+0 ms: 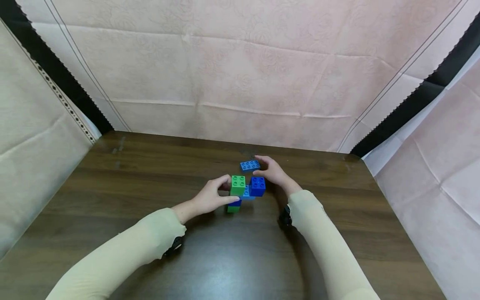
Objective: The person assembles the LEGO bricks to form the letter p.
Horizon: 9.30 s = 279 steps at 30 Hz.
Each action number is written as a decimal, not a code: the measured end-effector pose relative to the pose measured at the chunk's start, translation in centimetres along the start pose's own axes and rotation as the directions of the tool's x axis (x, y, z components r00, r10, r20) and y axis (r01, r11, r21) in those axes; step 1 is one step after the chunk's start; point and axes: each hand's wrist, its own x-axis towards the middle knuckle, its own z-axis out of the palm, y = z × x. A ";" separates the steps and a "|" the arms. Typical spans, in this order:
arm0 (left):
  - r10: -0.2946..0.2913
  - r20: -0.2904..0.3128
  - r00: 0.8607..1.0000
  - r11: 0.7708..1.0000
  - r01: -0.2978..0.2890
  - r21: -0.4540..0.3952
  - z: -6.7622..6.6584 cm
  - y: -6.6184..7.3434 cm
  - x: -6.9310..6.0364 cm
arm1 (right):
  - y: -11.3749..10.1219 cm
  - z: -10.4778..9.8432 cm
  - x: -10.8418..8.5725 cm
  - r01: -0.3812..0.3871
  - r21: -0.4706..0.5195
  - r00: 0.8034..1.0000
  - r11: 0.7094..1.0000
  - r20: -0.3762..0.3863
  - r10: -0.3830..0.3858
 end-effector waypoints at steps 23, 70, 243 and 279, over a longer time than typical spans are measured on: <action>-0.003 0.008 1.000 1.000 0.003 -0.009 0.1 -0.1 0.0 | -0.1 0.7 1.2 -0.065 -0.043 0.998 0.997 -0.021 0.064; 0.017 -0.015 1.000 1.000 -0.017 0.005 0.1 -0.3 -0.1 | -1.7 -1.9 -2.8 -0.075 0.185 0.986 0.980 -0.132 0.100; 0.053 0.026 0.998 0.998 -0.053 -0.022 0.1 0.2 0.0 | -10.9 -0.5 -9.5 0.434 -0.029 0.901 0.900 0.030 -0.433; -0.022 0.096 0.995 0.988 0.008 0.152 0.8 -2.5 -0.4 | -7.7 -1.5 -11.1 0.340 0.078 0.940 0.937 -0.030 -0.339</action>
